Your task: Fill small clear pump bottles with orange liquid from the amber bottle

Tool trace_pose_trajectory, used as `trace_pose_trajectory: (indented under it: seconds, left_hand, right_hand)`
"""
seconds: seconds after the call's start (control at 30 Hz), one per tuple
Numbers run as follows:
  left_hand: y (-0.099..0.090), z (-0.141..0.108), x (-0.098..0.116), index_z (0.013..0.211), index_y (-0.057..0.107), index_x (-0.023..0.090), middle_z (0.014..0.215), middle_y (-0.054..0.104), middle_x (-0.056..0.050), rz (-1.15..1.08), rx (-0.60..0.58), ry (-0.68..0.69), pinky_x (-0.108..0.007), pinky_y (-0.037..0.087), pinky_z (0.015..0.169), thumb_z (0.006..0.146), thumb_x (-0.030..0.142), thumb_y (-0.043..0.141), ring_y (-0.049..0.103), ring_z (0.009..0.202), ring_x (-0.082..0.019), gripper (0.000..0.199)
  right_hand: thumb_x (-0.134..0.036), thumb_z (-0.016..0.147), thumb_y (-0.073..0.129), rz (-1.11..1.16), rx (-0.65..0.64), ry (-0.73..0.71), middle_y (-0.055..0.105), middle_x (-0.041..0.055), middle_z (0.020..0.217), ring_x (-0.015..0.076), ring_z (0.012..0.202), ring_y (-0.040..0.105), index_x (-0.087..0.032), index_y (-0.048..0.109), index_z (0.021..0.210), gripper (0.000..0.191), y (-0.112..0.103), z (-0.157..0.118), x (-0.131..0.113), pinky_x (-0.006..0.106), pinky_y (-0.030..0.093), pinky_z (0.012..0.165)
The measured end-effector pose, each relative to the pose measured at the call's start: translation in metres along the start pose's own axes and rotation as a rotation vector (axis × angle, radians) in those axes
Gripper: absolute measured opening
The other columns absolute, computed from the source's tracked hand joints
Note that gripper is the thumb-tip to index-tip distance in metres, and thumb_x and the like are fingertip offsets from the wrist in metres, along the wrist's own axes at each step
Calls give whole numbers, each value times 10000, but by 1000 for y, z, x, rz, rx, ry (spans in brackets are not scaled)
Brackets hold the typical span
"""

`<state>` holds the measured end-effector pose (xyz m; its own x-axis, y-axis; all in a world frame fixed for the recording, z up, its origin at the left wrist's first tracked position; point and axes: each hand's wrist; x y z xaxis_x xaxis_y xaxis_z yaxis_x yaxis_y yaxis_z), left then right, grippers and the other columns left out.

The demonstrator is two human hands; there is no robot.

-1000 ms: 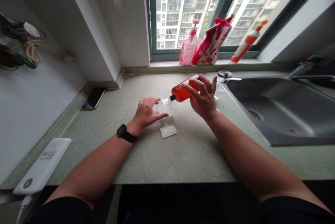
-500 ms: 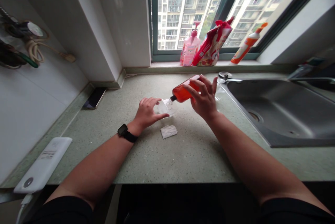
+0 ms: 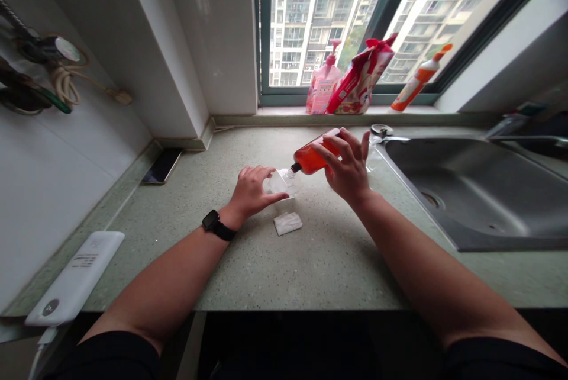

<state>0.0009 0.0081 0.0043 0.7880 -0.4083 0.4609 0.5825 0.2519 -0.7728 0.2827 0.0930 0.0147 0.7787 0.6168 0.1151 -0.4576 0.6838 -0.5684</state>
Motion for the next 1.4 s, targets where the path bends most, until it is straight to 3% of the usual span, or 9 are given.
trace_pose_trajectory:
  seconds: [0.3, 0.7, 1.4]
  left_hand:
    - [0, 0, -1, 1278, 692, 222, 1168, 782, -79, -9, -3, 3, -555, 392, 1191, 792, 655, 891, 710, 1124, -317, 681]
    - [0, 0, -1, 1278, 694, 238, 1163, 779, -73, -12, 0, 10, -565, 393, 1186, 799, 671, 875, 706, 1123, -320, 670]
    - [0, 0, -3, 1267, 696, 233, 1164, 783, -74, -10, 0, 11, -562, 402, 1185, 782, 652, 900, 712, 1122, -320, 673]
  right_hand:
    - [-70, 922, 632, -23, 0, -20, 641, 26, 1470, 373, 1552, 448, -479, 516, 1554, 762, -2, 1, 0, 795, 156, 1315]
    - [-44, 924, 642, 8, -42, -34, 631, 3, 1499, 362, 1571, 423, -533, 456, 1594, 850, -7, 5, 4, 791, 128, 1324]
    - [-71, 960, 640, -33, -62, -115, 649, 15, 1485, 338, 1556, 444, -498, 494, 1562, 752, -15, 12, 6, 752, 165, 1338]
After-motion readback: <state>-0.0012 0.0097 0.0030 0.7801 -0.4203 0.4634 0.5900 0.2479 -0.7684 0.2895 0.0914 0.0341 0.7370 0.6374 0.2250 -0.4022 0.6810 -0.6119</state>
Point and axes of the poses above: each hand's wrist, its own z-axis towards the middle knuckle, its own y-axis out of the palm, x = y × z
